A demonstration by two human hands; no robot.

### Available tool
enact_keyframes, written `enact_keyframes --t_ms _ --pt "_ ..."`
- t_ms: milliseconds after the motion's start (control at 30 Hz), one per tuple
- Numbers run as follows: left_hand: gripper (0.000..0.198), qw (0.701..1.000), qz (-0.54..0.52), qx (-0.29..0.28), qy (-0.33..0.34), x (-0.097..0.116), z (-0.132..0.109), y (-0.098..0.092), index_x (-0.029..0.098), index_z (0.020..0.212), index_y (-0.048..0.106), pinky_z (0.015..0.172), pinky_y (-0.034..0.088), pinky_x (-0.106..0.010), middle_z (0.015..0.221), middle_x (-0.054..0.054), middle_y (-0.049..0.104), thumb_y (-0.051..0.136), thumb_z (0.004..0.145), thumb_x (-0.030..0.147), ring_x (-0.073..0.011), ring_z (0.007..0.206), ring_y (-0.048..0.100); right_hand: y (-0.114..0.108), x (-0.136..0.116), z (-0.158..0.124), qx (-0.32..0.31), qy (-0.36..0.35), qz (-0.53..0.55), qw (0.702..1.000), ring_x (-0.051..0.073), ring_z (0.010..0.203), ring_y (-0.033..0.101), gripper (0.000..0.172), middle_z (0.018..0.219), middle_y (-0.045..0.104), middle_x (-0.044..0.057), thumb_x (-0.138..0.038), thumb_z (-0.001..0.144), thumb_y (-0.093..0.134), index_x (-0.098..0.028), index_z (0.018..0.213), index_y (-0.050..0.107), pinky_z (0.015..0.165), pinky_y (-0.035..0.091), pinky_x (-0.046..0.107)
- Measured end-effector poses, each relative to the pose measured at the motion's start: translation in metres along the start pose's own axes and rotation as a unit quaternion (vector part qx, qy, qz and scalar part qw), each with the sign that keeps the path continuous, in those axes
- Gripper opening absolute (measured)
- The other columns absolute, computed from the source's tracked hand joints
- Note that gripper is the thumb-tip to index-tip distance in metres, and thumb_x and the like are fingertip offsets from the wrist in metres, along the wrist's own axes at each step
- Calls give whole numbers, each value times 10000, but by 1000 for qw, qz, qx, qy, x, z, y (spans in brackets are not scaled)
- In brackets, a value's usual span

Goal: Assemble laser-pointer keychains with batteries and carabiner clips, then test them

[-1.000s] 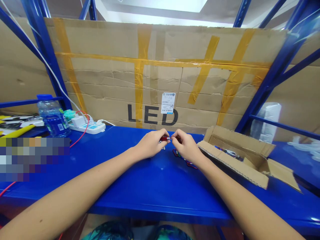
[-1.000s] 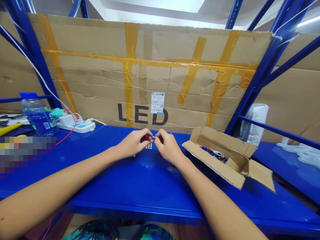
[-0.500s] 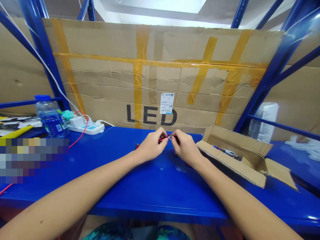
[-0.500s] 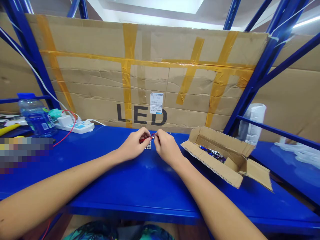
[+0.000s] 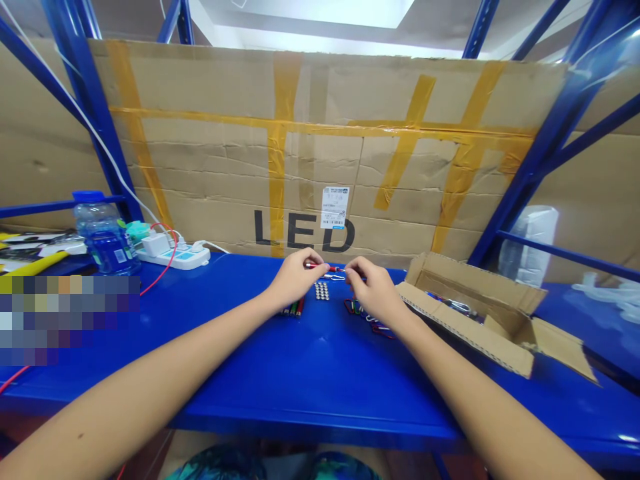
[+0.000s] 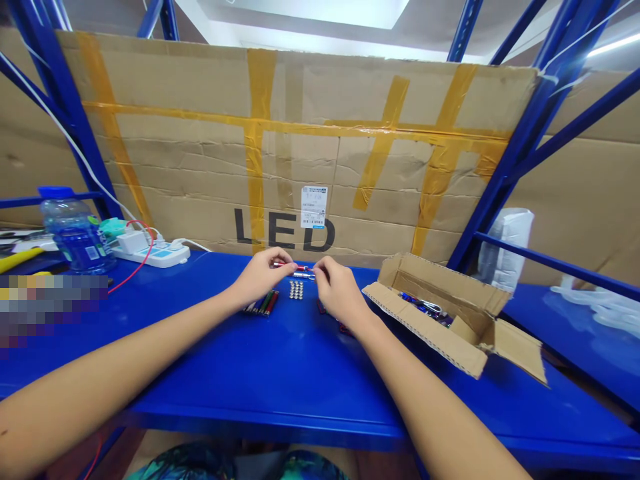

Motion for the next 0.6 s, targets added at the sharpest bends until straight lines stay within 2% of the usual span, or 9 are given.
enact_keyframes --t_ms 100,200,333,433,500,600 --pt "149 991 -77 -27 -109 -22 6 -3 159 803 619 457 353 -223 630 -6 604 650 800 305 -91 491 489 0 19 4 -23 66 102 992 163 596 587 134 685 610 13 -281 901 462 -210 800 513 563 473 300" --pt "117 983 -111 -28 -146 -28 6 -7 152 819 626 418 305 -211 554 13 553 645 807 268 -74 430 440 6 27 5 -63 122 195 971 153 539 588 83 659 602 -1 -269 857 521 -195 892 534 514 500 298" --pt "107 987 -122 -34 -100 -17 6 -4 147 882 636 446 343 -219 537 28 538 644 781 182 -82 456 465 20 22 -1 -146 182 281 931 162 558 625 241 682 641 14 -242 820 574 -167 1049 555 557 530 318" --pt "135 986 -137 -66 -62 -8 3 5 153 910 638 463 363 -232 567 21 562 642 783 196 -94 484 490 28 13 -6 -194 173 314 913 144 560 624 185 696 657 21 -304 838 586 -164 959 595 556 494 283" --pt "149 985 -142 -82 -45 -2 1 10 157 916 638 477 378 -239 592 15 584 649 782 220 -99 502 509 33 7 -9 -221 157 330 904 144 589 634 205 713 671 33 -357 831 609 -156 876 614 579 481 277" --pt "154 985 -145 -93 -21 7 -3 13 155 908 645 574 459 -263 749 -24 674 657 765 211 -116 621 589 41 0 -14 -242 168 392 871 159 619 634 254 705 667 44 -395 786 652 -146 835 633 612 486 298"
Point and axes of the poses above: each hand's wrist, its own z-axis towards the middle knuckle, its own y-axis out of the palm, x = y × z, the point moved 8 cm from there along z, towards the middle knuckle
